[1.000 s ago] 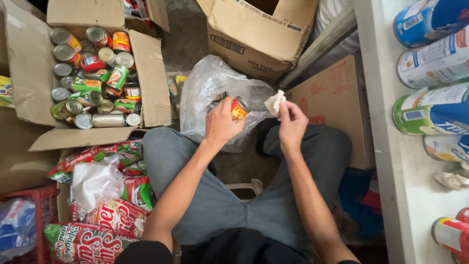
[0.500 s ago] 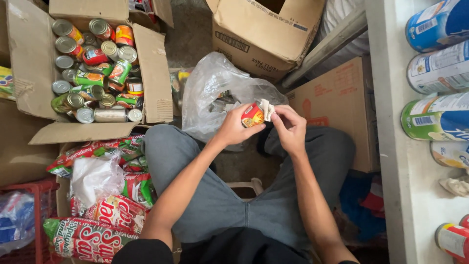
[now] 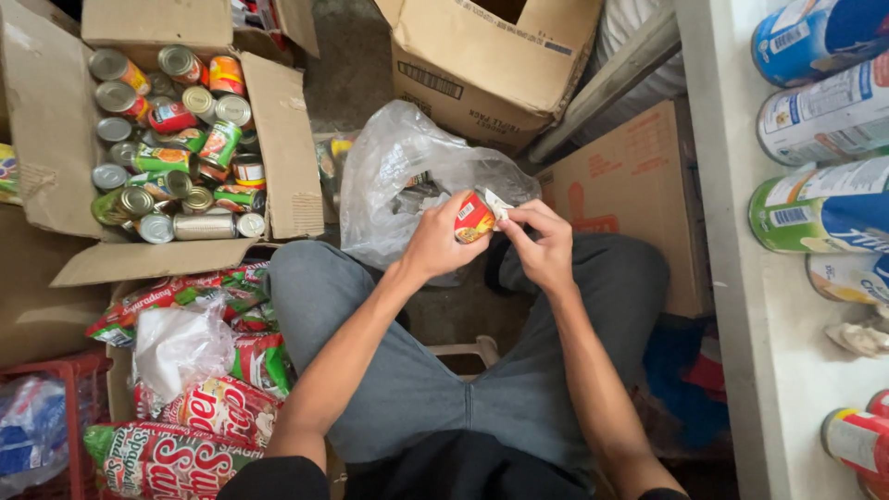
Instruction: Sorting and cleaning canned goods from a cardboard box into a plastic bag
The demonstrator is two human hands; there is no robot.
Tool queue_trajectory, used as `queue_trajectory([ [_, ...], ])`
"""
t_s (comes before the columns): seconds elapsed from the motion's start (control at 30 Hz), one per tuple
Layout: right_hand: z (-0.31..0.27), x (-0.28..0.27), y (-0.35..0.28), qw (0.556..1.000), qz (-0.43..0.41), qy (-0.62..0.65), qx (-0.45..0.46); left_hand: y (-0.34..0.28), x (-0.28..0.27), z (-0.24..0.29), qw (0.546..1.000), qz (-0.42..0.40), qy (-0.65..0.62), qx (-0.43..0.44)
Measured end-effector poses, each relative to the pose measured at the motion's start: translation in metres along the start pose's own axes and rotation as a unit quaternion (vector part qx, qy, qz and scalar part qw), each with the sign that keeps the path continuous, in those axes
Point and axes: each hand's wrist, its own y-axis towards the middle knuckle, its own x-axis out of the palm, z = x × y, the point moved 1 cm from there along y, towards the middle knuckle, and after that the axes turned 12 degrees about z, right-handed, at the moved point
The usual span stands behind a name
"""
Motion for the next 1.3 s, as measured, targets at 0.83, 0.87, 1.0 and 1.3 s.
queue_trajectory([
  [0.83, -0.012, 0.016, 0.0, 0.987, 0.091, -0.13, 0.0, -0.007, 0.022, 0.001, 0.987, 0.03, 0.111, -0.116],
  [0.87, -0.01, 0.016, -0.001, 0.984, 0.108, -0.14, -0.023, -0.006, 0.018, 0.007, 0.977, 0.029, 0.106, -0.183],
  [1.0, -0.019, 0.015, 0.006, 0.977, 0.148, -0.133, -0.078, -0.007, 0.018, -0.016, 0.982, 0.094, 0.135, -0.09],
  [1.3, -0.001, 0.032, -0.003, 0.977, 0.142, -0.132, -0.09, -0.009, 0.014, -0.025, 0.948, 0.128, 0.249, 0.154],
])
